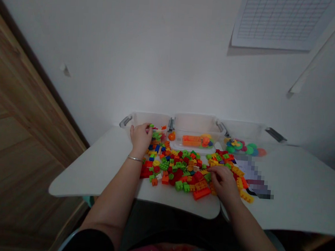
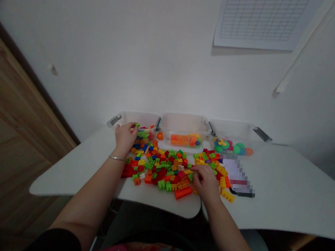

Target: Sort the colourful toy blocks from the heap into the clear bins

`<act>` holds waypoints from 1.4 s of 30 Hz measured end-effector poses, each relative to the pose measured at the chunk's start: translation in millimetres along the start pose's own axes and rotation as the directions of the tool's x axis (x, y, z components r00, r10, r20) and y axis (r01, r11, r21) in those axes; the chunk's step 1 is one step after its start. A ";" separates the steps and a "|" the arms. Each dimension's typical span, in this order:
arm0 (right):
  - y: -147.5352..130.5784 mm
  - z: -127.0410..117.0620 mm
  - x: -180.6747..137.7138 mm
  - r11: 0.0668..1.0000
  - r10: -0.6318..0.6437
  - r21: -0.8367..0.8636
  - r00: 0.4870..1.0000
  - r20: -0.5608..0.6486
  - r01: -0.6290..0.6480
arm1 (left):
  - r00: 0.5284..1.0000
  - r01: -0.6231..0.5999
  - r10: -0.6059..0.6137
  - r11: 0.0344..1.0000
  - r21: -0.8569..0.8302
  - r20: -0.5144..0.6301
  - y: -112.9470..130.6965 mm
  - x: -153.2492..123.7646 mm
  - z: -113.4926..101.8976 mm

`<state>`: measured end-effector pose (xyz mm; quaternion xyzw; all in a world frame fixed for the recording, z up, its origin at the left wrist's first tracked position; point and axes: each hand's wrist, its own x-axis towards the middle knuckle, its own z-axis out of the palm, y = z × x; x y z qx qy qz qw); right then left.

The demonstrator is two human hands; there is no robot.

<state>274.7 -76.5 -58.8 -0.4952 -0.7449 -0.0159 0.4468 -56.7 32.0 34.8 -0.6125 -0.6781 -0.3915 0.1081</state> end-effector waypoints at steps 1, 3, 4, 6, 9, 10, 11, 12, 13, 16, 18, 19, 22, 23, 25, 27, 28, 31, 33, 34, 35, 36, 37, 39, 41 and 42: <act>0.1 0.1 -0.1 1.000 0.000 0.001 1.000 -0.001 0.000 | 1.000 -0.004 0.004 1.000 -0.003 -0.003 0.0 0.1 0.2; 0.4 0.2 -0.3 1.000 -0.002 0.000 1.000 0.002 0.002 | 1.000 -0.006 0.006 0.999 -0.032 -0.011 -0.6 0.1 0.7; 0.5 0.2 -0.5 1.000 -0.005 -0.001 1.000 0.005 0.005 | 1.000 -0.007 0.006 0.998 -0.058 -0.014 -1.3 -0.1 1.2; 0.6 0.3 -0.7 1.000 -0.009 -0.003 1.000 0.011 0.009 | 1.000 -0.009 0.007 0.994 -0.113 -0.020 -2.9 -1.0 2.5; 0.7 0.1 -0.7 1.000 -0.009 -0.004 1.000 0.010 0.009 | 0.999 -0.010 0.005 0.987 -0.160 -0.035 -5.4 -2.2 4.8; 0.7 0.0 -0.6 1.000 -0.009 -0.004 1.000 0.008 0.009 | 0.999 -0.009 0.003 0.986 -0.168 -0.037 -6.1 -2.4 5.3; 0.7 -0.2 -0.5 1.000 -0.009 -0.003 1.000 0.006 0.009 | 0.999 -0.007 0.001 0.985 -0.172 -0.034 -6.5 -2.4 5.5; 0.5 -0.3 -0.4 1.000 -0.012 -0.001 1.000 0.007 0.012 | 1.000 -0.002 -0.003 0.985 -0.173 -0.027 -6.6 -2.2 5.4; 0.3 -0.5 -0.3 1.000 -0.014 0.000 1.000 0.008 0.014 | 1.000 0.006 -0.009 0.986 -0.167 -0.016 -6.3 -2.1 5.0; -0.9 -0.8 -0.3 1.000 -0.008 -0.002 1.000 0.005 0.008 | 0.999 0.023 -0.019 0.994 -0.111 0.034 -1.5 -3.1 2.0; -1.8 -0.8 -0.5 1.000 0.001 -0.003 1.000 0.002 -0.001 | 0.996 -0.001 0.008 0.997 -0.071 0.086 4.9 -5.9 -0.6; -2.1 -0.8 -0.5 1.000 0.004 -0.002 1.000 0.001 -0.004 | 0.993 -0.023 0.030 0.998 -0.062 0.111 8.7 -8.0 -1.9; -2.4 -0.9 -0.5 1.000 0.005 0.004 1.000 0.000 -0.005 | 0.985 -0.098 0.108 0.992 -0.082 0.135 21.0 -16.3 -5.0; -2.1 -0.9 -0.5 1.000 0.004 0.005 1.000 -0.003 -0.004 | 0.982 -0.130 0.141 0.987 -0.098 0.126 24.8 -19.5 -5.7; -1.4 -0.9 -0.5 1.000 0.000 0.005 1.000 -0.006 0.000 | 0.963 -0.230 0.244 0.966 -0.122 0.117 31.9 -25.7 -6.3; -0.4 -0.6 -0.5 1.000 0.001 0.005 1.000 -0.006 -0.001 | 0.928 -0.320 0.335 0.941 -0.113 0.162 38.6 -31.4 -5.5; 0.1 -0.5 -0.6 1.000 0.003 0.006 1.000 -0.006 -0.003 | 0.913 -0.336 0.348 0.938 -0.089 0.213 41.9 -33.8 -4.6; 1.4 -0.1 -0.7 1.000 0.007 0.007 1.000 -0.003 -0.007 | 0.873 -0.283 0.232 0.957 0.058 0.430 51.2 -38.0 0.9; 1.7 -0.2 -0.8 1.000 0.006 0.003 1.000 0.009 -0.006 | 0.832 -0.262 0.146 0.954 0.148 0.536 55.3 -37.7 7.5; 1.8 -0.4 -0.9 1.000 0.006 0.001 1.000 0.016 -0.006 | 0.813 -0.266 0.127 0.949 0.169 0.568 56.4 -36.6 11.8; 1.7 -0.6 -0.9 1.000 0.005 -0.001 1.000 0.022 -0.005 | 0.800 -0.270 0.117 0.946 0.178 0.588 56.9 -35.1 16.6; 1.5 -0.8 -0.9 1.000 0.005 -0.002 1.000 0.025 -0.005 | 0.792 -0.271 0.113 0.946 0.179 0.599 56.9 -33.3 21.8; 1.3 -1.1 -0.8 1.000 0.005 -0.003 1.000 0.026 -0.004 | 0.788 -0.268 0.108 0.946 0.180 0.606 56.5 -31.4 26.9; 0.9 -1.5 -0.5 1.000 0.005 -0.003 1.000 0.023 -0.005 | 0.783 -0.260 0.098 0.948 0.181 0.614 55.4 -27.9 35.9; 0.6 -1.9 -0.1 1.000 0.010 0.000 1.000 0.021 -0.010 | 0.782 -0.255 0.094 0.950 0.179 0.616 54.8 -25.6 41.3; 0.5 -2.0 0.1 1.000 0.011 0.002 1.000 0.021 -0.012 | 0.784 -0.253 0.094 0.951 0.177 0.614 54.9 -25.2 42.2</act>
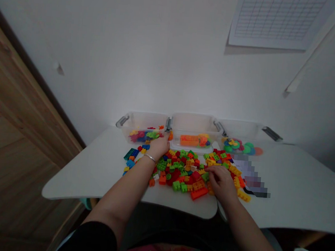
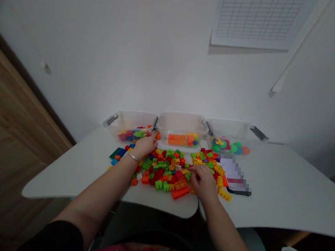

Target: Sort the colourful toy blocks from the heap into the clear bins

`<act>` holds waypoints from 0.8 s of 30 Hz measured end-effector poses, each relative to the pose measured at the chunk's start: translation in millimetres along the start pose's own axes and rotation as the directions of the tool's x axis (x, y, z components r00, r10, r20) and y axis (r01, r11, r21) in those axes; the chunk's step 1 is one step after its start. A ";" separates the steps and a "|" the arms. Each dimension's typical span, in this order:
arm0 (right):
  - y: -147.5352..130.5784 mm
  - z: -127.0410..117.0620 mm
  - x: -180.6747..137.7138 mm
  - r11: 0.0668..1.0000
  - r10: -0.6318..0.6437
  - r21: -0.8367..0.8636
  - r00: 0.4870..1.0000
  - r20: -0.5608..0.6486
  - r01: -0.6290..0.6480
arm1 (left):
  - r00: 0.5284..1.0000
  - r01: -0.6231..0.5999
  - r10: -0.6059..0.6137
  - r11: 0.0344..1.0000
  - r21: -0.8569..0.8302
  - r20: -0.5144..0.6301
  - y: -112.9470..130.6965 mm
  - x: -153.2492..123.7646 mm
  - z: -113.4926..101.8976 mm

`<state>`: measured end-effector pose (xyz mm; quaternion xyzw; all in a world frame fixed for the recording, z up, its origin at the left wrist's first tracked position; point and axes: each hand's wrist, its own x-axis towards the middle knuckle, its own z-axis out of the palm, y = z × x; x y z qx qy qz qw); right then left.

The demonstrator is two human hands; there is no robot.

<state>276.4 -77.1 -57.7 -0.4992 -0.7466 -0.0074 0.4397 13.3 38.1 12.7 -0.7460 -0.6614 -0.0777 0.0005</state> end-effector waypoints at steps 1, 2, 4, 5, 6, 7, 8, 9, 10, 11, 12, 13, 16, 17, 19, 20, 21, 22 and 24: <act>-0.1 -0.2 0.2 1.000 0.002 0.002 1.000 0.000 -0.002 | 1.000 0.003 -0.003 1.000 -0.002 -0.005 0.3 0.0 -0.2; -0.2 -0.3 0.4 1.000 0.004 0.003 1.000 0.001 -0.004 | 1.000 0.010 -0.010 1.000 -0.004 -0.011 0.7 -0.9 -1.1; -0.7 -0.7 0.7 1.000 0.008 0.004 1.000 0.002 -0.008 | 0.999 0.030 -0.030 1.000 -0.004 -0.026 1.7 -4.5 -4.1; -1.0 -0.8 0.8 1.000 0.011 0.004 1.000 0.003 -0.011 | 0.999 0.039 -0.039 0.999 -0.008 -0.035 2.3 -6.8 -5.9; -1.4 -1.0 0.8 1.000 0.013 0.005 1.000 0.004 -0.013 | 0.998 0.043 -0.044 0.999 -0.017 -0.043 2.9 -9.2 -7.8; -1.8 -1.1 0.9 1.000 0.016 0.004 1.000 0.004 -0.016 | 0.998 0.043 -0.045 0.999 -0.027 -0.051 3.6 -11.6 -9.6; -2.1 -1.2 0.9 1.000 0.016 0.004 1.000 0.002 -0.016 | 0.997 0.037 -0.040 0.999 -0.037 -0.061 4.2 -13.7 -11.1; -2.4 -1.3 0.9 1.000 0.016 0.003 1.000 0.000 -0.016 | 0.997 0.028 -0.031 0.999 -0.042 -0.072 4.7 -15.6 -12.3; -2.7 -1.3 1.0 1.000 0.015 0.003 1.000 0.000 -0.015 | 0.996 0.019 -0.023 0.999 -0.040 -0.082 5.3 -17.1 -13.0; -2.8 -1.2 1.0 1.000 0.014 0.003 1.000 -0.001 -0.014 | 0.996 0.013 -0.016 0.999 -0.032 -0.090 5.7 -18.2 -13.3; -2.8 -1.1 1.0 1.000 0.012 0.004 1.000 -0.001 -0.012 | 0.996 0.011 -0.013 1.000 -0.023 -0.092 6.1 -18.9 -13.0; -2.8 -0.8 0.9 1.000 0.011 0.006 1.000 -0.001 -0.011 | 0.996 0.010 -0.011 1.000 -0.016 -0.085 6.4 -19.2 -12.2; -2.3 0.0 0.4 1.000 0.016 0.008 1.000 -0.003 -0.016 | 1.000 -0.003 0.002 1.000 -0.014 -0.027 6.9 -19.0 -7.9; -2.1 0.2 0.2 1.000 0.016 0.007 1.000 -0.004 -0.016 | 1.000 -0.008 0.008 1.000 -0.015 -0.012 7.0 -18.8 -6.3; -1.8 0.5 -0.2 1.000 0.016 0.007 1.000 -0.005 -0.016 | 1.000 -0.011 0.011 1.000 -0.017 0.001 6.9 -18.5 -3.6; -1.8 0.5 -0.3 1.000 0.015 0.008 1.000 -0.007 -0.015 | 1.000 -0.009 0.009 1.000 -0.022 0.003 6.8 -18.3 -2.7; -1.9 0.4 -0.3 1.000 0.014 0.008 1.000 -0.006 -0.014 | 1.000 -0.007 0.007 1.000 -0.029 0.005 6.5 -18.0 -2.2; -2.1 0.3 -0.2 1.000 0.015 0.007 1.000 -0.007 -0.015 | 1.000 -0.005 0.006 0.999 -0.038 0.008 6.2 -17.7 -1.9; -2.6 -0.2 0.2 1.000 0.017 0.003 1.000 -0.011 -0.017 | 1.000 -0.001 0.002 0.998 -0.060 0.014 5.3 -16.9 -2.3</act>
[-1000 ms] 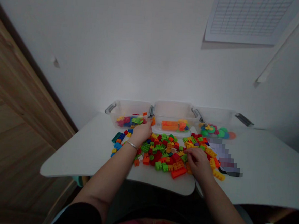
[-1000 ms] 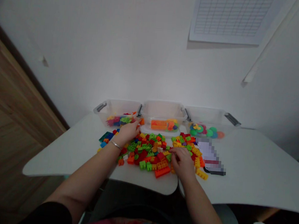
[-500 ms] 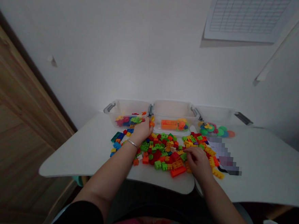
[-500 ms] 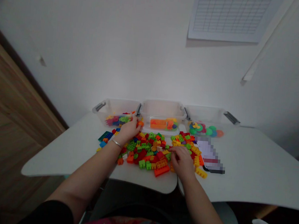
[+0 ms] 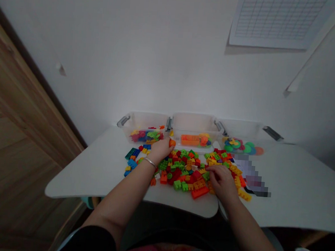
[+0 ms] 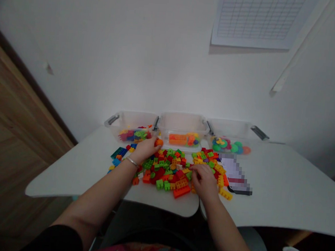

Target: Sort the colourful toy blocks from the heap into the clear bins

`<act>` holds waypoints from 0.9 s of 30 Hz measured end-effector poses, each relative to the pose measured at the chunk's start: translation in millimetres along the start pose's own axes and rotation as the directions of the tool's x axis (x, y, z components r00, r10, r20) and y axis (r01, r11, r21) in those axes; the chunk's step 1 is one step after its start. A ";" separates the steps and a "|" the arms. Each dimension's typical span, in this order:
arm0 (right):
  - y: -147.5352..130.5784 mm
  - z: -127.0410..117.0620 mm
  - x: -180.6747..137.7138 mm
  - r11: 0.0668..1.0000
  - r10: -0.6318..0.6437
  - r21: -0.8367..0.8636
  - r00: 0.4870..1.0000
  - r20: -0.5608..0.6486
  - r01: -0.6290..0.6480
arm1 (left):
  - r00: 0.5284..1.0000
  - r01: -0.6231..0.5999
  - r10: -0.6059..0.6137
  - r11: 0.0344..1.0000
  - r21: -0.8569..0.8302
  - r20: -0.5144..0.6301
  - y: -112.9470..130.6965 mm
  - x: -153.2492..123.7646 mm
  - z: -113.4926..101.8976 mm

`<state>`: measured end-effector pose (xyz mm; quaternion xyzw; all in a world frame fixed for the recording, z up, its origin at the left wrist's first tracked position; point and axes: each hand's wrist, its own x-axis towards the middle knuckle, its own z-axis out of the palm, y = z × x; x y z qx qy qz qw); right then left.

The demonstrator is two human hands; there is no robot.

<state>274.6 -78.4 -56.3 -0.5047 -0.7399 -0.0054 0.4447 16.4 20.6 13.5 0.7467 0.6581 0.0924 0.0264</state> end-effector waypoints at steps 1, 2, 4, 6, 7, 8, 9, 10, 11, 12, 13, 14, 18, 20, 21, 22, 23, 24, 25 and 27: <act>-0.3 -0.3 0.2 1.000 -0.001 -0.001 1.000 0.000 0.001 | 1.000 0.005 -0.005 1.000 -0.009 0.000 -0.4 0.3 -0.9; -0.6 -0.6 0.5 1.000 -0.002 -0.002 1.000 -0.001 0.002 | 1.000 0.014 -0.014 1.000 -0.012 -0.004 -0.8 0.4 -2.5; -1.1 -0.9 0.8 1.000 -0.008 0.000 1.000 0.001 0.008 | 0.998 0.054 -0.055 0.998 -0.033 -0.016 -1.4 -0.9 -7.5; -1.0 -0.8 0.8 1.000 -0.005 0.001 1.000 0.005 0.005 | 0.993 0.111 -0.115 0.990 -0.084 -0.036 -1.4 -5.5 -14.7; -0.8 -0.5 0.5 1.000 0.000 0.001 1.000 0.005 0.000 | 0.989 0.133 -0.140 0.983 -0.125 -0.049 -1.0 -9.3 -18.5; -0.4 -0.2 0.2 1.000 0.006 0.002 1.000 0.004 -0.006 | 0.985 0.140 -0.153 0.977 -0.161 -0.074 -0.4 -14.0 -21.9; 0.2 0.2 -0.2 1.000 0.012 0.004 1.000 0.003 -0.012 | 0.984 0.132 -0.152 0.971 -0.198 -0.089 0.5 -19.7 -24.7; 0.7 0.5 -0.5 1.000 0.018 0.006 1.000 0.000 -0.018 | 0.985 0.110 -0.139 0.964 -0.243 -0.104 1.8 -26.0 -26.5; 1.1 0.6 -0.8 1.000 0.023 0.006 1.000 -0.003 -0.023 | 0.986 0.085 -0.121 0.953 -0.290 -0.110 3.4 -32.7 -27.2; 1.2 0.3 -0.8 1.000 0.027 0.005 1.000 -0.010 -0.027 | 0.989 0.055 -0.098 0.941 -0.335 -0.110 5.1 -39.3 -26.8; 0.9 -0.4 -0.4 1.000 0.028 0.002 0.999 -0.018 -0.028 | 0.990 0.022 -0.071 0.928 -0.372 -0.120 7.1 -45.7 -25.4; -0.1 -1.5 0.5 1.000 0.027 -0.004 0.999 -0.022 -0.027 | 0.992 -0.017 -0.035 0.918 -0.396 -0.124 9.1 -51.5 -23.3; -12.5 -7.6 10.8 1.000 -0.016 -0.022 1.000 -0.014 0.016 | 0.957 -0.214 0.113 0.897 -0.388 -0.267 16.8 -66.1 -12.3; -23.2 -8.7 19.3 0.999 -0.046 -0.019 0.999 -0.004 0.046 | 0.929 -0.293 0.169 0.880 -0.374 -0.330 20.3 -69.2 -7.7; -28.9 -8.3 23.9 0.998 -0.061 -0.013 0.998 0.002 0.061 | 0.921 -0.317 0.187 0.869 -0.379 -0.341 22.2 -70.2 -5.8; -34.5 -7.1 28.3 0.997 -0.079 -0.002 0.997 0.014 0.079 | 0.919 -0.333 0.201 0.858 -0.392 -0.339 24.3 -71.1 -4.3; -39.5 -5.4 32.4 0.995 -0.099 0.012 0.995 0.029 0.099 | 0.919 -0.343 0.211 0.845 -0.410 -0.333 26.4 -72.1 -3.1; -44.0 -3.2 36.0 0.993 -0.118 0.027 0.992 0.046 0.117 | 0.919 -0.353 0.222 0.832 -0.429 -0.327 28.6 -73.2 -2.1; -47.5 -0.9 39.0 0.991 -0.134 0.040 0.989 0.062 0.132 | 0.918 -0.364 0.232 0.817 -0.447 -0.323 30.7 -74.3 -1.4; -52.1 3.4 43.0 0.988 -0.150 0.053 0.985 0.088 0.146 | 0.913 -0.383 0.248 0.791 -0.477 -0.323 34.4 -76.7 -0.6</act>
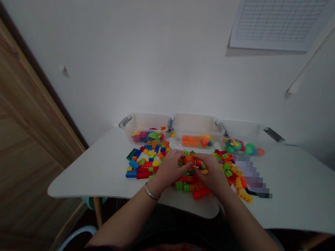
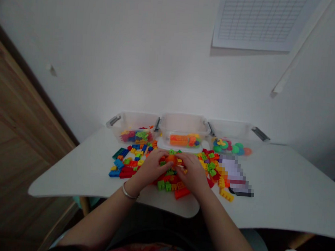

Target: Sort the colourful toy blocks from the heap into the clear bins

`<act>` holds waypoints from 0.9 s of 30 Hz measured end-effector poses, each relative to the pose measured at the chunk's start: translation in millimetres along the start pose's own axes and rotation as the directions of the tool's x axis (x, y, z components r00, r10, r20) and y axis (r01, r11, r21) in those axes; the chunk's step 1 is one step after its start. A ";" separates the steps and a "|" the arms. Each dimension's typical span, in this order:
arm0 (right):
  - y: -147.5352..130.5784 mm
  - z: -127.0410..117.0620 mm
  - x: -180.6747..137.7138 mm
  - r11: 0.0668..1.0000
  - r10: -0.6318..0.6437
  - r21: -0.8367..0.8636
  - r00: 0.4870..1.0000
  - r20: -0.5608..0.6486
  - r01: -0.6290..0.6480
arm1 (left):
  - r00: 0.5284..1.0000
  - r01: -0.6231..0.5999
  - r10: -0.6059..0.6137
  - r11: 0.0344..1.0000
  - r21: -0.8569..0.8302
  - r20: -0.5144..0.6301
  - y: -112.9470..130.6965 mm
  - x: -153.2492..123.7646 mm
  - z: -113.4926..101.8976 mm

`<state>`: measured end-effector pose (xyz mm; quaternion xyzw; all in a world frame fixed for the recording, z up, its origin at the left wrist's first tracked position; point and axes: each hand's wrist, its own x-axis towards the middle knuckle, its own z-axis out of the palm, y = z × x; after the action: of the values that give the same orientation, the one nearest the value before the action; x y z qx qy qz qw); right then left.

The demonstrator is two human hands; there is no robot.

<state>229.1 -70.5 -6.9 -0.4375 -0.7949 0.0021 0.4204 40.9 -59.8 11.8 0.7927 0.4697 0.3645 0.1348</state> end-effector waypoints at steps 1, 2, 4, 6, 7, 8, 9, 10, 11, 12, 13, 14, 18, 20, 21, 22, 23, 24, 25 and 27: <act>-0.9 1.5 1.3 1.000 0.000 0.000 1.000 0.008 0.000 | 1.000 -0.003 0.003 1.000 -0.015 0.002 1.5 -0.7 0.8; -1.3 2.6 1.8 1.000 0.002 -0.001 1.000 0.015 -0.002 | 1.000 -0.001 0.001 1.000 -0.023 0.001 2.6 -1.3 1.5; -1.5 3.5 1.2 1.000 -0.002 0.002 1.000 0.029 0.002 | 1.000 0.005 -0.005 1.000 -0.027 -0.001 4.3 -2.4 2.7; -1.5 3.7 -0.7 1.000 -0.015 0.014 0.999 0.051 0.015 | 1.000 -0.005 0.005 1.000 -0.029 0.014 5.5 -3.5 4.5; -1.5 3.8 -1.7 1.000 -0.023 0.022 0.998 0.064 0.022 | 1.000 -0.015 0.016 0.999 -0.029 0.025 6.1 -4.2 5.7; -1.3 3.9 -2.6 0.999 -0.029 0.029 0.997 0.076 0.027 | 0.999 -0.025 0.026 0.999 -0.027 0.035 6.9 -5.1 6.8; -0.5 3.9 -3.2 0.999 -0.031 0.034 0.996 0.080 0.029 | 0.999 -0.033 0.034 0.999 -0.017 0.040 7.7 -6.3 7.7; 1.1 3.5 -3.2 0.999 -0.029 0.035 0.997 0.074 0.027 | 0.999 -0.036 0.036 0.999 0.000 0.033 8.5 -7.8 8.3; 3.8 2.2 -2.6 0.999 -0.021 0.030 0.998 0.054 0.020 | 0.999 -0.034 0.034 0.999 0.027 0.016 9.0 -9.7 8.4; 8.1 -0.5 -1.0 1.000 -0.006 0.022 1.000 0.016 0.006 | 1.000 -0.030 0.030 0.998 0.059 -0.004 9.3 -12.1 8.1; 14.1 -4.8 1.5 1.000 0.019 0.010 0.999 -0.038 -0.019 | 0.999 -0.023 0.026 0.995 0.097 -0.026 9.1 -14.8 7.5; 22.1 -11.0 5.2 0.998 0.054 -0.005 0.993 -0.105 -0.055 | 0.999 -0.017 0.023 0.990 0.137 -0.043 8.4 -17.9 6.6; 71.8 -50.7 28.2 0.957 0.232 -0.045 0.852 -0.469 -0.286 | 1.000 -0.015 0.018 0.967 0.254 -0.009 2.6 -30.4 5.2; 101.7 -70.9 40.2 0.911 0.291 -0.053 0.727 -0.622 -0.410 | 0.999 -0.014 0.003 0.958 0.286 0.038 -0.1 -35.0 6.4; 115.7 -78.7 44.9 0.888 0.318 -0.062 0.704 -0.635 -0.457 | 0.998 -0.012 -0.006 0.954 0.300 0.059 -1.1 -36.7 7.3; 128.2 -84.3 48.4 0.860 0.355 -0.074 0.694 -0.626 -0.506 | 0.997 -0.008 -0.017 0.949 0.315 0.078 -1.9 -37.8 8.0; 139.0 -87.8 50.6 0.827 0.395 -0.090 0.687 -0.610 -0.555 | 0.995 -0.004 -0.029 0.944 0.329 0.095 -2.4 -38.7 8.7; 147.8 -89.3 51.5 0.794 0.439 -0.091 0.670 -0.599 -0.601 | 0.993 0.001 -0.040 0.940 0.340 0.109 -2.8 -39.2 9.1; 154.8 -89.2 51.3 0.758 0.485 -0.097 0.657 -0.577 -0.645 | 0.991 0.005 -0.051 0.937 0.349 0.124 -3.1 -39.5 9.3; 163.9 -86.4 48.4 0.696 0.548 -0.133 0.642 -0.536 -0.705 | 0.986 0.014 -0.072 0.934 0.356 0.151 -3.6 -39.8 9.2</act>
<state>388.0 32.9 20.4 -0.7402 -0.4555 -0.0858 0.4870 33.4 -90.2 -14.6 0.8204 0.5323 0.2056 0.0357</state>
